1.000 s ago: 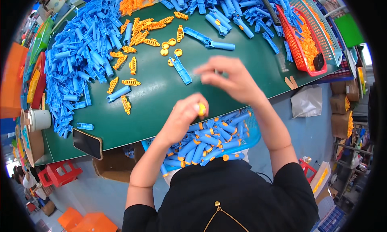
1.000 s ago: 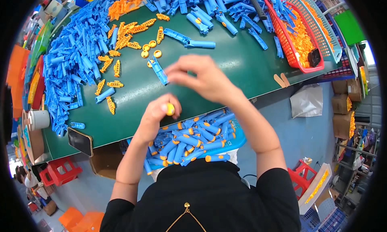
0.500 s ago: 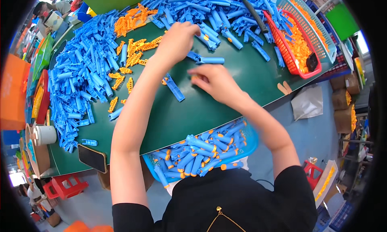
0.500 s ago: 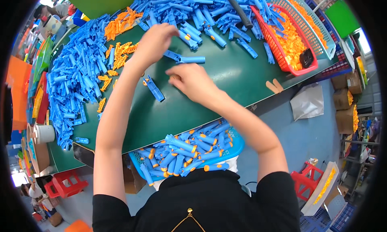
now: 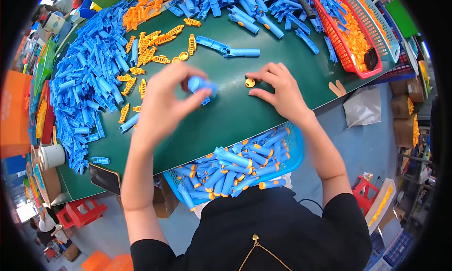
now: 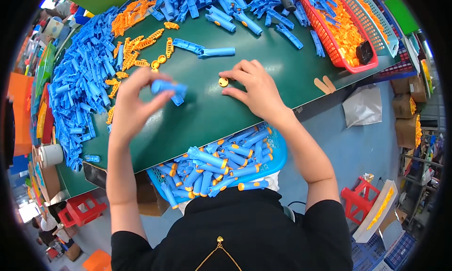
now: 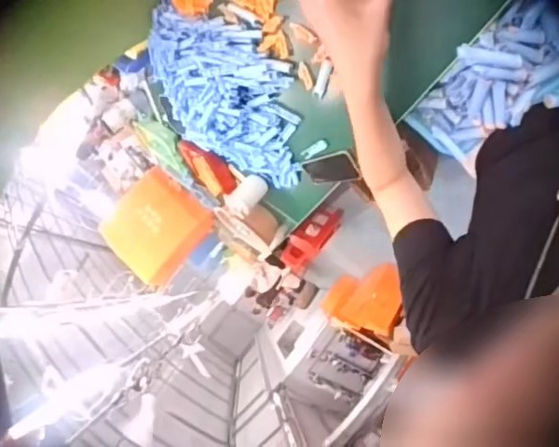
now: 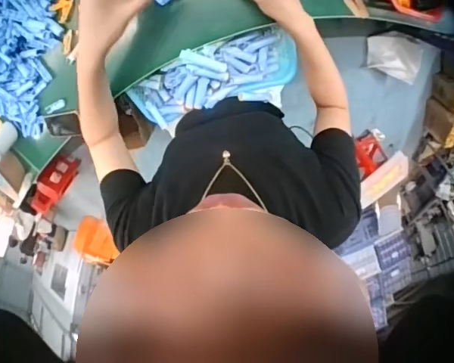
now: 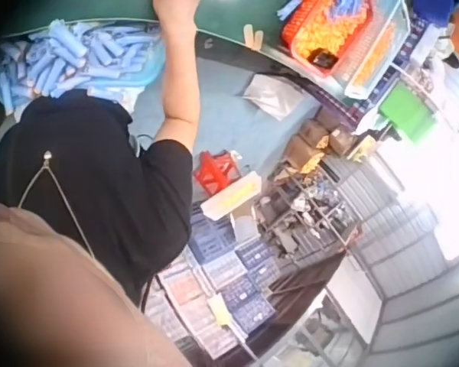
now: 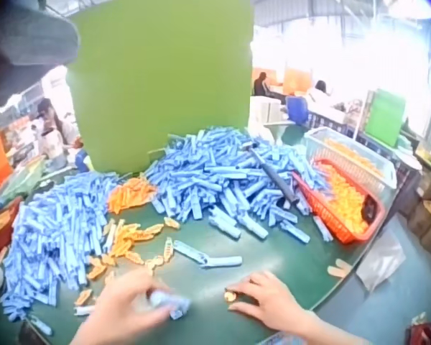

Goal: Assembling toy foam darts by manually inserting plastic tips into foam tubes.

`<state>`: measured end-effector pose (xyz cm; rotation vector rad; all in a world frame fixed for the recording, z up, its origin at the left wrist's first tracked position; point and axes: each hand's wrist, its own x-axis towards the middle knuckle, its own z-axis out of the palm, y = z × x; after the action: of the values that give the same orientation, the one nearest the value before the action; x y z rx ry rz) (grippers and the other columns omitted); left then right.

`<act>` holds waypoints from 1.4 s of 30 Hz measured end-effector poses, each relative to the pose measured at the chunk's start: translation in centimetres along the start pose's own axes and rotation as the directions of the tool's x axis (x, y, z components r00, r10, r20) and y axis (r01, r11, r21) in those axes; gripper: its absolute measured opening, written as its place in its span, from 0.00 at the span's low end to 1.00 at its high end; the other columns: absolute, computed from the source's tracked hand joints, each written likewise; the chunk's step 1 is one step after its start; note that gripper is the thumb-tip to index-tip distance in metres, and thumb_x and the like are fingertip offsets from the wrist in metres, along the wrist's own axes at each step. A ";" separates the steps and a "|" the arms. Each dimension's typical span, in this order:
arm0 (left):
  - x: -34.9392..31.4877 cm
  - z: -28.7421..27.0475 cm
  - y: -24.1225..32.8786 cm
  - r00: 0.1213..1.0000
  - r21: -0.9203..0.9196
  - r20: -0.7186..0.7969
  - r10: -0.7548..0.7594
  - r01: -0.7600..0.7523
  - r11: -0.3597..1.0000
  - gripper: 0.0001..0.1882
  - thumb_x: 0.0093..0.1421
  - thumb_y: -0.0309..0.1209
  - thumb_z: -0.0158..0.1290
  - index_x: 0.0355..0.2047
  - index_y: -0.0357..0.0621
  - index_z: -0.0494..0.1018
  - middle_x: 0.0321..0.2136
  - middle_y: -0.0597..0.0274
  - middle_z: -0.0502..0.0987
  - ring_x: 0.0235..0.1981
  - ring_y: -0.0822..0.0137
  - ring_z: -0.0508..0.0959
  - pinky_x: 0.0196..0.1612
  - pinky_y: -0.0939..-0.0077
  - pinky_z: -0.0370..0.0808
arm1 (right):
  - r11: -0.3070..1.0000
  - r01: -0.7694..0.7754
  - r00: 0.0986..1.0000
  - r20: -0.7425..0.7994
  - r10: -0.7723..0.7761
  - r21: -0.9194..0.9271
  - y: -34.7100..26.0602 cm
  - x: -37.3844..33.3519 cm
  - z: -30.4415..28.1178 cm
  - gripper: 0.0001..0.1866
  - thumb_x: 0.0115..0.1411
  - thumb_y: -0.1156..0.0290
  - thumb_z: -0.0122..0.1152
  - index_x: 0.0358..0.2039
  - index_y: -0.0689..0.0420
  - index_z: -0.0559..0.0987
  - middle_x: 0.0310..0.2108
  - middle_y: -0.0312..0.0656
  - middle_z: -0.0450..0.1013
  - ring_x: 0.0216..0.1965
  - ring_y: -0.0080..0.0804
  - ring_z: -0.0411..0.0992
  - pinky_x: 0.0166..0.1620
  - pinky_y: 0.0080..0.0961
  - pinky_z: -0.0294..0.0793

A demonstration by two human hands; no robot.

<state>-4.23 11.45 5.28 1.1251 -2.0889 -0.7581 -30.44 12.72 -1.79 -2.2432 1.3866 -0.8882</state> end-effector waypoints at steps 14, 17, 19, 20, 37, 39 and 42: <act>-7.3 5.9 -0.3 0.960 -0.110 -0.278 -0.026 -0.005 0.994 0.15 0.45 0.20 0.62 0.35 0.39 0.75 0.30 0.56 0.78 0.30 0.56 0.79 0.32 0.68 0.75 | 0.916 0.207 0.974 0.011 -0.225 0.344 -8.1 0.4 1.2 0.16 0.46 0.75 0.72 0.38 0.58 0.80 0.31 0.37 0.76 0.31 0.27 0.74 0.28 0.20 0.67; -7.4 5.8 -0.4 0.971 -0.150 -0.239 -0.031 -0.005 0.989 0.15 0.48 0.20 0.61 0.38 0.38 0.74 0.32 0.54 0.78 0.32 0.55 0.79 0.34 0.67 0.75 | 0.907 0.170 0.976 0.060 -0.208 0.386 -8.0 0.8 1.1 0.15 0.47 0.75 0.72 0.37 0.58 0.80 0.32 0.38 0.76 0.32 0.27 0.73 0.28 0.19 0.67; -7.4 5.7 -0.3 0.977 -0.200 -0.204 -0.056 0.015 0.980 0.16 0.49 0.20 0.60 0.40 0.37 0.74 0.32 0.53 0.78 0.33 0.54 0.78 0.35 0.67 0.75 | 0.904 0.181 0.970 0.080 -0.228 0.387 -7.7 1.0 0.7 0.15 0.47 0.75 0.71 0.37 0.58 0.81 0.32 0.38 0.76 0.32 0.28 0.73 0.29 0.21 0.68; -7.4 5.6 -0.2 0.982 -0.204 -0.184 -0.051 0.013 0.979 0.16 0.50 0.20 0.59 0.41 0.37 0.73 0.33 0.53 0.78 0.34 0.53 0.78 0.36 0.66 0.75 | 0.901 0.192 0.965 0.092 -0.245 0.389 -7.6 1.1 0.6 0.15 0.47 0.75 0.71 0.37 0.58 0.81 0.33 0.39 0.75 0.33 0.29 0.73 0.30 0.22 0.68; -6.4 6.2 -0.1 0.943 -0.729 0.208 -0.260 0.326 0.601 0.25 0.61 0.49 0.40 0.39 0.35 0.66 0.34 0.57 0.67 0.38 0.68 0.68 0.45 0.76 0.64 | 0.919 0.317 0.935 0.086 -0.345 0.234 -8.4 1.6 0.4 0.15 0.43 0.73 0.72 0.33 0.59 0.80 0.30 0.39 0.74 0.33 0.37 0.71 0.35 0.29 0.70; -6.6 7.3 -0.8 0.970 -0.723 0.143 -0.196 0.238 0.649 0.24 0.63 0.49 0.38 0.37 0.36 0.65 0.32 0.58 0.65 0.36 0.68 0.66 0.44 0.76 0.64 | 0.920 0.328 0.933 0.077 -0.351 0.214 -8.3 1.6 0.5 0.15 0.43 0.73 0.73 0.33 0.59 0.80 0.30 0.39 0.74 0.33 0.37 0.71 0.35 0.29 0.70; -6.5 7.5 -0.4 0.972 -0.746 0.091 -0.217 0.211 0.632 0.23 0.64 0.47 0.36 0.37 0.35 0.65 0.33 0.58 0.65 0.37 0.68 0.67 0.45 0.75 0.64 | 0.930 0.285 0.949 0.066 -0.307 0.231 -8.4 1.6 0.8 0.14 0.43 0.71 0.73 0.31 0.58 0.79 0.31 0.38 0.74 0.36 0.38 0.68 0.38 0.29 0.69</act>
<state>-6.86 18.27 -1.45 0.8710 -1.3622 -1.5557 -23.79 15.10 3.07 -2.3219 0.8702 -0.9553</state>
